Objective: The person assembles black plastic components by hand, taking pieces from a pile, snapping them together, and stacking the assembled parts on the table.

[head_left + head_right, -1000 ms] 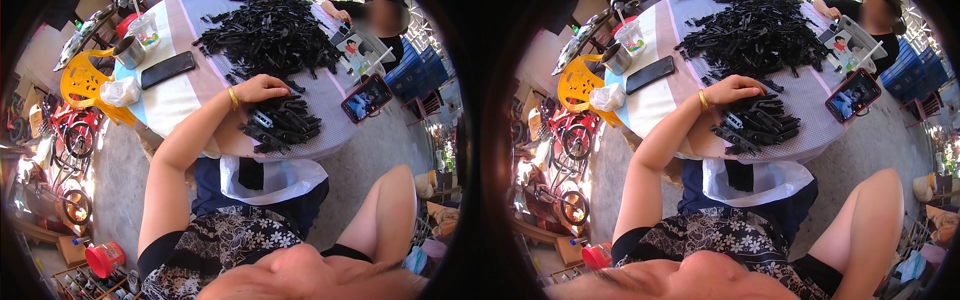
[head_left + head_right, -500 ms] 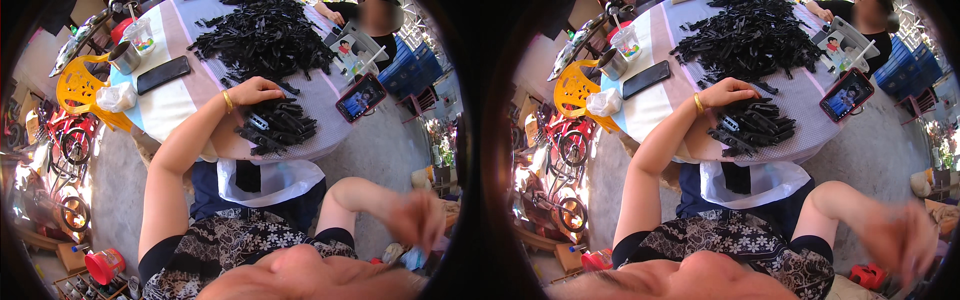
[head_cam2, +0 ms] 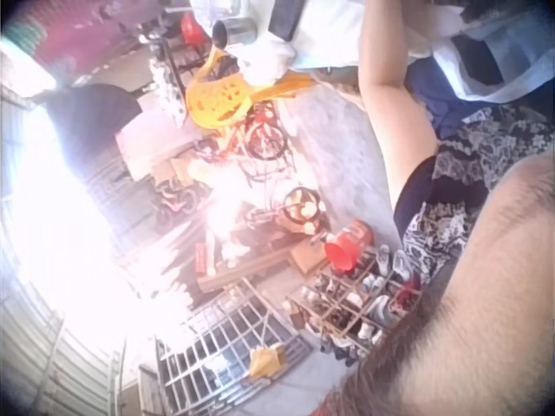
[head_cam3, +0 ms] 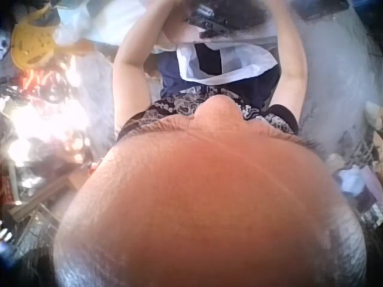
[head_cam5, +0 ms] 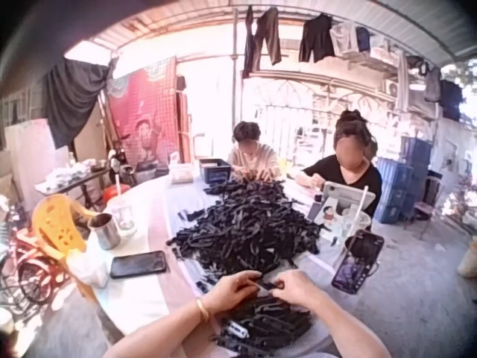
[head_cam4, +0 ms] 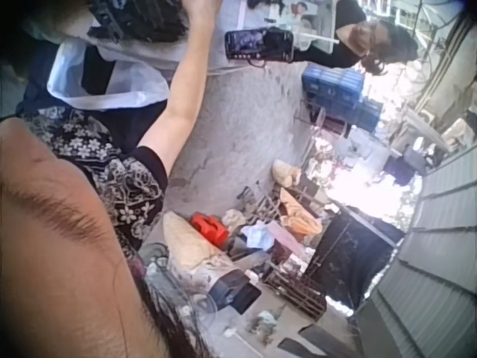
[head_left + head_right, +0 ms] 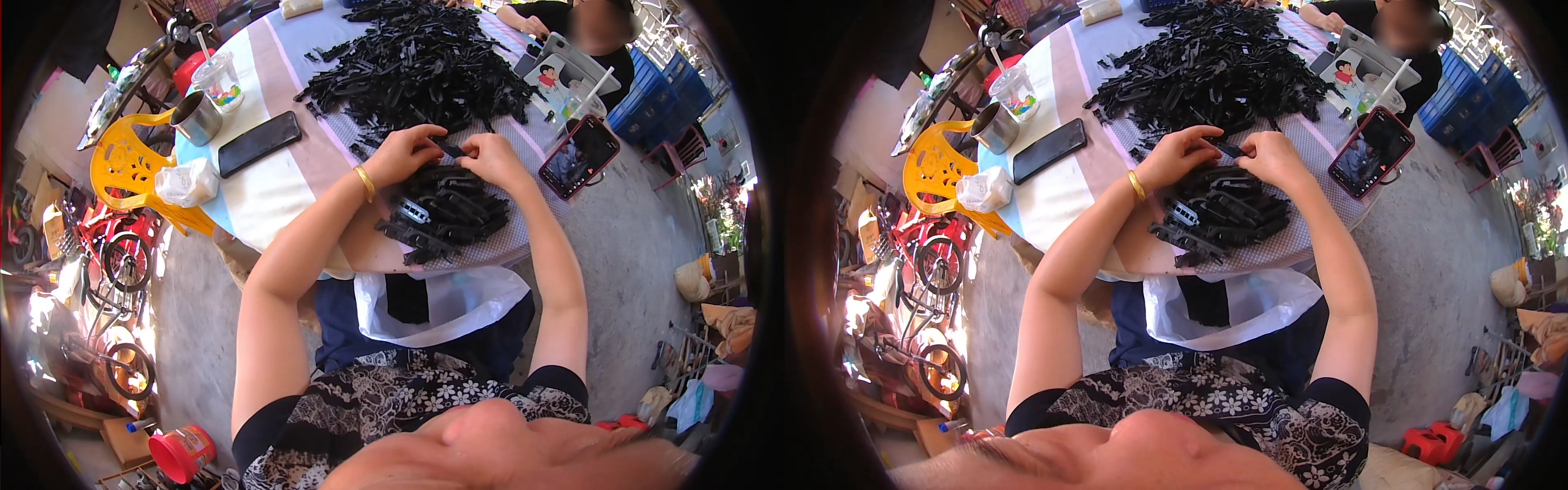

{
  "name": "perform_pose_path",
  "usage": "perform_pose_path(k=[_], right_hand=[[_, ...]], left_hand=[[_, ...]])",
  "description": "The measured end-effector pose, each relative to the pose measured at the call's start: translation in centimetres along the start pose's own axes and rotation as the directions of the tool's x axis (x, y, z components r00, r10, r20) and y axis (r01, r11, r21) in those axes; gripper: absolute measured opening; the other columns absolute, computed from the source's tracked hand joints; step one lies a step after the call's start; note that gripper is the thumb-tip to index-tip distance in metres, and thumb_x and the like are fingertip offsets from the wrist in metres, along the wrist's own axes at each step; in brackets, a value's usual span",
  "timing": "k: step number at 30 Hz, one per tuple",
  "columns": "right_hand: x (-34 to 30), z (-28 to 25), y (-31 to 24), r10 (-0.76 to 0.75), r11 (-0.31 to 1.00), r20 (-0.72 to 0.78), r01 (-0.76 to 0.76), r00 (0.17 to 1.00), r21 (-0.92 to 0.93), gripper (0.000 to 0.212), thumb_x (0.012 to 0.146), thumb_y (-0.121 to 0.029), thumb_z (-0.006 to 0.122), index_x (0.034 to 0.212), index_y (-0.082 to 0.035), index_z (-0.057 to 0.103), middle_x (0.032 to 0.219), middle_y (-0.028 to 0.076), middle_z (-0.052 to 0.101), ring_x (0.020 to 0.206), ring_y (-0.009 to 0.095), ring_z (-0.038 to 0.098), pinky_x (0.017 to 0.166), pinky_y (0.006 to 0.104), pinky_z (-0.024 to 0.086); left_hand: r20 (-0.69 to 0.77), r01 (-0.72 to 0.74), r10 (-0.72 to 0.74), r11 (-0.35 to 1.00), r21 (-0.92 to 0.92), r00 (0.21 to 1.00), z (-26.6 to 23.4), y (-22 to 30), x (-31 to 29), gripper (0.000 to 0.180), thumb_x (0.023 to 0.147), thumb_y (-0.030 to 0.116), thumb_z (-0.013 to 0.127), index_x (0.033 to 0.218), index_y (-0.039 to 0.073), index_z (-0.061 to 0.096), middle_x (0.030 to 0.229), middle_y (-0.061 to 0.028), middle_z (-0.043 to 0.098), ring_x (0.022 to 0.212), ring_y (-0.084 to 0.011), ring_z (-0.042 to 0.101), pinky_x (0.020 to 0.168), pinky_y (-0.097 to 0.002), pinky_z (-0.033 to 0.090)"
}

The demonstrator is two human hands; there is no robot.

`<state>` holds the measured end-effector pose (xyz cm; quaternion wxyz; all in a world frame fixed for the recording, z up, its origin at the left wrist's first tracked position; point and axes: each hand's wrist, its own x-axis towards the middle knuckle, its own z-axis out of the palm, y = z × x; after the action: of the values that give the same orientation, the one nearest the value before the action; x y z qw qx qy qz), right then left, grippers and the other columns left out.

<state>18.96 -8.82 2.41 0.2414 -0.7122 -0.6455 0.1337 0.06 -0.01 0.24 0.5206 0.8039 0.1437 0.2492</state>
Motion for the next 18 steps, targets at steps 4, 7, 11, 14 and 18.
perform_pose_path(k=[4,7,11,14,18], right_hand=[[-0.1,-0.5,-1.3,0.14,0.959,0.005,-0.136,0.99,0.25,0.027,0.069,-0.022,0.069,0.081,0.002,0.066,0.071,0.013,0.065,0.064,0.023,0.064,0.063,0.0306,0.049],[0.6,0.1,-2.5,-0.033,0.95,-0.112,0.066,0.993,0.306,0.025,0.071,-0.022,0.066,0.079,0.001,0.066,0.07,0.014,0.064,0.064,0.022,0.064,0.062,0.0304,0.048],[0.4,0.8,-4.7,-0.304,0.922,-0.125,0.325,0.944,0.209,0.028,0.073,-0.024,0.068,0.085,0.0,0.065,0.077,0.015,0.065,0.066,0.023,0.063,0.062,0.0314,0.049],[1.0,-1.6,-3.0,-0.098,0.857,-0.082,0.126,0.992,0.5,0.029,0.074,-0.026,0.068,0.087,0.0,0.065,0.076,0.013,0.065,0.067,0.024,0.063,0.063,0.0323,0.049],[2.3,-2.6,0.6,-0.049,0.917,-0.467,-0.146,0.883,-0.371,0.029,0.074,-0.029,0.067,0.089,-0.005,0.065,0.091,0.015,0.064,0.083,0.031,0.062,0.072,0.0389,0.05]], left_hand=[[-0.08,0.031,-0.016,0.982,0.185,0.997,0.5,1.0,-0.1,0.04,0.087,0.009,0.054,0.125,0.002,0.043,0.093,-0.0098,0.065,0.087,-0.0129,0.062,0.078,-0.0261,0.048],[-0.181,0.079,-0.078,0.997,0.002,0.98,0.8,0.2,0.2,0.043,0.087,0.012,0.056,0.126,0.002,0.041,0.091,-0.0093,0.064,0.085,-0.0128,0.061,0.077,-0.0256,0.048],[-0.296,0.038,-0.084,0.986,-0.16,0.951,-0.4,-0.9,0.1,0.046,0.088,0.013,0.056,0.128,0.002,0.038,0.095,-0.0104,0.061,0.081,-0.0124,0.059,0.07,-0.0253,0.049],[-0.266,0.067,-0.167,0.935,-0.347,0.949,-0.4,0.4,0.0,0.046,0.088,0.011,0.054,0.129,0.003,0.036,0.097,-0.0104,0.061,0.077,-0.0111,0.058,0.065,-0.024,0.048],[-0.269,0.084,-0.181,0.939,-0.334,0.946,0.2,1.7,-0.2,0.048,0.089,0.009,0.051,0.131,0.003,0.031,0.101,-0.0086,0.061,0.07,-0.0086,0.054,0.056,-0.0197,0.044]])
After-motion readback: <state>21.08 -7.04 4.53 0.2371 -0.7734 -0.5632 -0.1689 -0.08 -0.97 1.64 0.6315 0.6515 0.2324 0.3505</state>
